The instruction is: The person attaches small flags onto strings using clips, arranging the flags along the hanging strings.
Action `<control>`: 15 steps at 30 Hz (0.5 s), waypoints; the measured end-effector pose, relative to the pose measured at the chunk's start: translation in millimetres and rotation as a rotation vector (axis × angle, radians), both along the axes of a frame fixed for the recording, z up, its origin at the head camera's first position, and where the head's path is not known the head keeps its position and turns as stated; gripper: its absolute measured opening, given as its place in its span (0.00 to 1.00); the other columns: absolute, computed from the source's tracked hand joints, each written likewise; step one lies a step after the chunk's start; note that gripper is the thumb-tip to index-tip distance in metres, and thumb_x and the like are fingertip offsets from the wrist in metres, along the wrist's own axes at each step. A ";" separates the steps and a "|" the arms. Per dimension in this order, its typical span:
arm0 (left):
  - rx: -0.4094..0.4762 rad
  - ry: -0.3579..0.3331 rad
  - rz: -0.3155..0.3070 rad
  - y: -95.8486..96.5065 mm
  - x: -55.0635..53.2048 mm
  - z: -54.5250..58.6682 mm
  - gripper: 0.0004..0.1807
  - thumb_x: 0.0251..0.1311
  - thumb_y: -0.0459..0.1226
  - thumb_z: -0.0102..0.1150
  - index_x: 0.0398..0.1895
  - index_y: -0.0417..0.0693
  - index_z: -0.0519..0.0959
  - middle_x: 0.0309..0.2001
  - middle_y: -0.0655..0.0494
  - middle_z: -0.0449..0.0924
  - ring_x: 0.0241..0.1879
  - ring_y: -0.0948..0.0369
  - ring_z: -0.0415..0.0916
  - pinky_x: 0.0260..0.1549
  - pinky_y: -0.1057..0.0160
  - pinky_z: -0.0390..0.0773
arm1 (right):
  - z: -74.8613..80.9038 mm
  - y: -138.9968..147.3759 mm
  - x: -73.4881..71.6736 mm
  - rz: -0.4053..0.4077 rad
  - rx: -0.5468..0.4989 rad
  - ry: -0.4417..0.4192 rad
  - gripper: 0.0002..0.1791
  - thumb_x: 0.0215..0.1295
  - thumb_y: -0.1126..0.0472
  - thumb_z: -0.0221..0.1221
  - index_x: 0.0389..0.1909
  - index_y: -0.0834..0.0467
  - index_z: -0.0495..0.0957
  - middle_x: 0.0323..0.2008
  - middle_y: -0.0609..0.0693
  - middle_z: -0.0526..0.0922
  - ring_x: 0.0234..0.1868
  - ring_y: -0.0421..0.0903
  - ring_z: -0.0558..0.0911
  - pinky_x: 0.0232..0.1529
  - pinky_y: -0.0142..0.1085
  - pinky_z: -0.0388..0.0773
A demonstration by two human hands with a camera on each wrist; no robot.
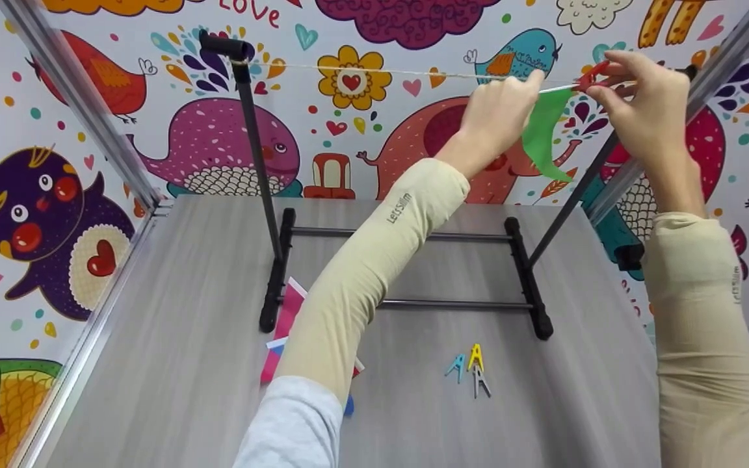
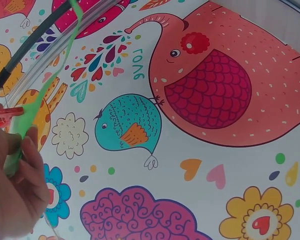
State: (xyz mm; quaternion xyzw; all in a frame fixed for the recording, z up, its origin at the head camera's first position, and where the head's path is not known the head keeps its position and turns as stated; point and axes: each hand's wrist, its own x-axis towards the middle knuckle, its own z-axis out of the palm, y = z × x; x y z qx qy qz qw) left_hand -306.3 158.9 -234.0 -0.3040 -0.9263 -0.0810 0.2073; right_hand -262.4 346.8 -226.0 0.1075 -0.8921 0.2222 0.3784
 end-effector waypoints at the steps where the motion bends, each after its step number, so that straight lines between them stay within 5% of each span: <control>1: 0.005 -0.006 0.000 -0.9 -0.2 -1.2 0.19 0.74 0.44 0.36 0.62 0.53 0.69 0.31 0.60 0.78 0.27 0.65 0.73 0.25 0.71 0.70 | -0.6 0.1 0.1 -0.002 -0.001 0.000 0.22 0.64 0.58 0.61 0.59 0.57 0.75 0.49 0.54 0.83 0.44 0.51 0.82 0.45 0.21 0.72; 8: 0.053 -0.022 -0.005 -13.0 -3.4 -15.5 0.21 0.73 0.45 0.38 0.65 0.52 0.67 0.29 0.59 0.76 0.24 0.64 0.71 0.23 0.70 0.69 | -6.2 1.1 2.4 -0.010 -0.029 -0.020 0.24 0.64 0.59 0.61 0.61 0.55 0.73 0.50 0.53 0.82 0.44 0.50 0.81 0.44 0.21 0.71; 15: 0.158 -0.028 -0.001 -31.1 -8.9 -41.9 0.20 0.72 0.48 0.42 0.58 0.48 0.70 0.27 0.56 0.77 0.26 0.61 0.78 0.24 0.67 0.74 | -15.4 3.2 4.3 -0.003 -0.048 0.028 0.21 0.64 0.61 0.61 0.59 0.54 0.75 0.49 0.52 0.83 0.45 0.44 0.81 0.44 0.21 0.71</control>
